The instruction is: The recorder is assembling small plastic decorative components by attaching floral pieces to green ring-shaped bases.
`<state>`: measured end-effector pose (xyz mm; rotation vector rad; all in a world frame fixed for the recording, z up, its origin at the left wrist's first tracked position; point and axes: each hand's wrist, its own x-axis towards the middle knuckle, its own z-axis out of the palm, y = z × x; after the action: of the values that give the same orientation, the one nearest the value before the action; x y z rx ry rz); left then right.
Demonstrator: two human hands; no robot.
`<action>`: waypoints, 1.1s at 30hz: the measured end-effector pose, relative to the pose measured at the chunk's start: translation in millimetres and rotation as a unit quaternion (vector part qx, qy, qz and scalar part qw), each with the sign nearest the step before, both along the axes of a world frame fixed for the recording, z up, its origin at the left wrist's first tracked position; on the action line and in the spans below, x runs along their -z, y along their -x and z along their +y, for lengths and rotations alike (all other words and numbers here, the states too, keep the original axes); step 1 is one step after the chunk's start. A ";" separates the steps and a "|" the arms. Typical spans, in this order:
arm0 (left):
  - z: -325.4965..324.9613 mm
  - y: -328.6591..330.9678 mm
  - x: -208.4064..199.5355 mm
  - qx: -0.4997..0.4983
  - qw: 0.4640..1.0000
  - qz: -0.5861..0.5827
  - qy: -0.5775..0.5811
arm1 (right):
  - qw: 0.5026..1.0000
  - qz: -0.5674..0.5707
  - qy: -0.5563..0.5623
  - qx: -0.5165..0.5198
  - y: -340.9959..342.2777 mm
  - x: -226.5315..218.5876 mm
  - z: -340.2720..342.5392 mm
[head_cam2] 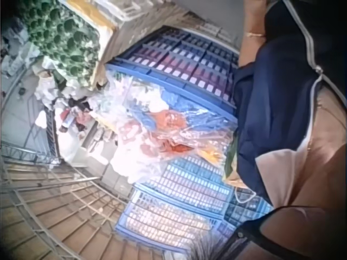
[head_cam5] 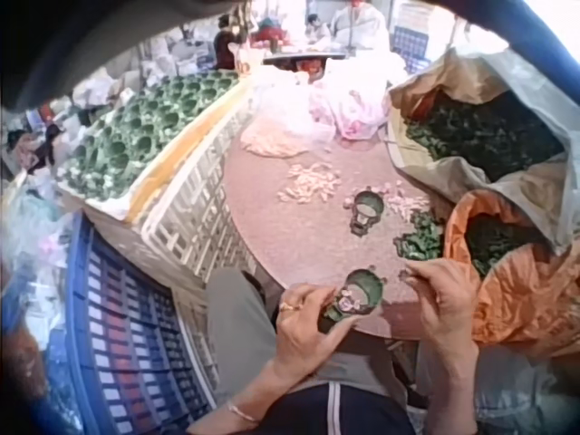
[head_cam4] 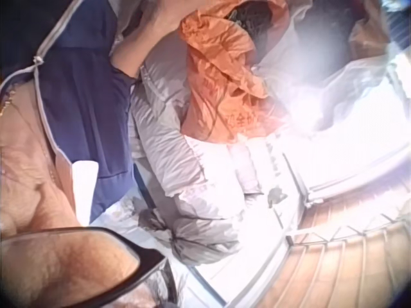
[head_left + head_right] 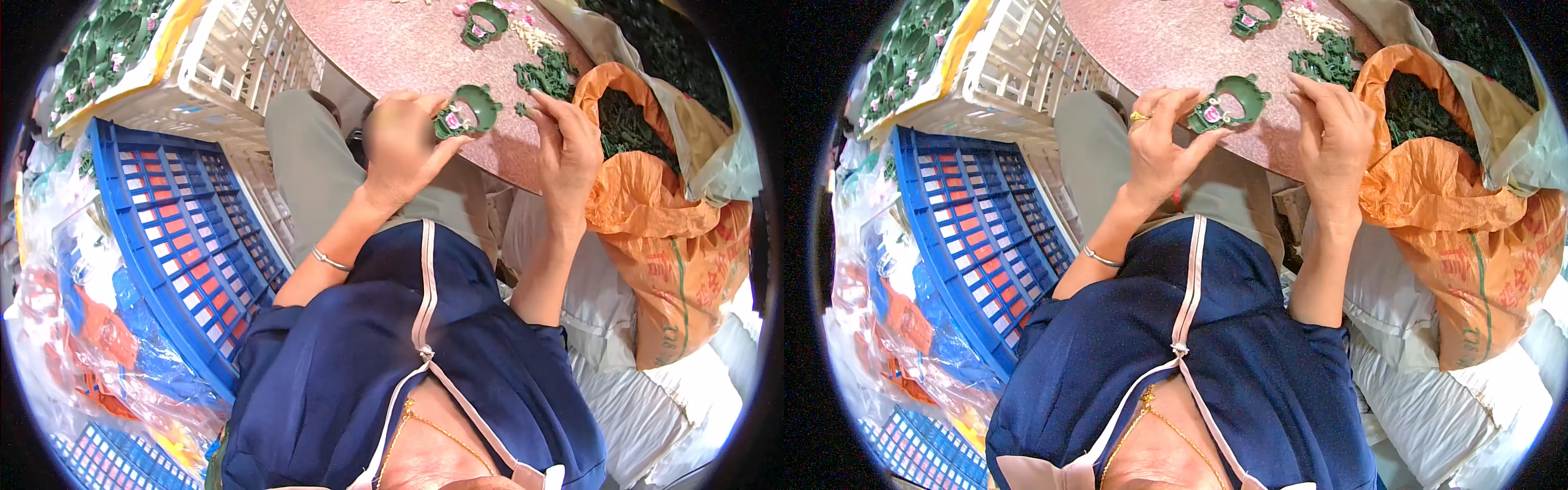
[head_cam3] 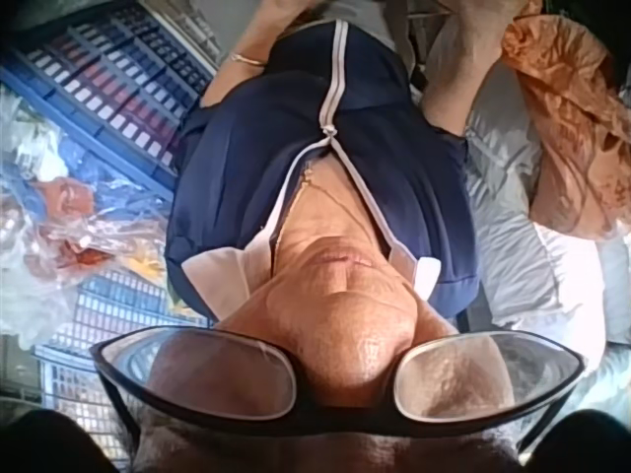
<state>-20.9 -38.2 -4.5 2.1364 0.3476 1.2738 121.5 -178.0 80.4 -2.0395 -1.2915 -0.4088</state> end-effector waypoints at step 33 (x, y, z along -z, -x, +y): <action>-45.1 12.2 2.4 0.131 0.540 -0.070 0.828 | 0.990 0.116 0.018 -0.082 6.3 52.2 12.7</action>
<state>-33.2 -83.4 -6.9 0.3376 0.7073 0.3457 115.2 -165.3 28.2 -1.9275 -1.3173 -0.0702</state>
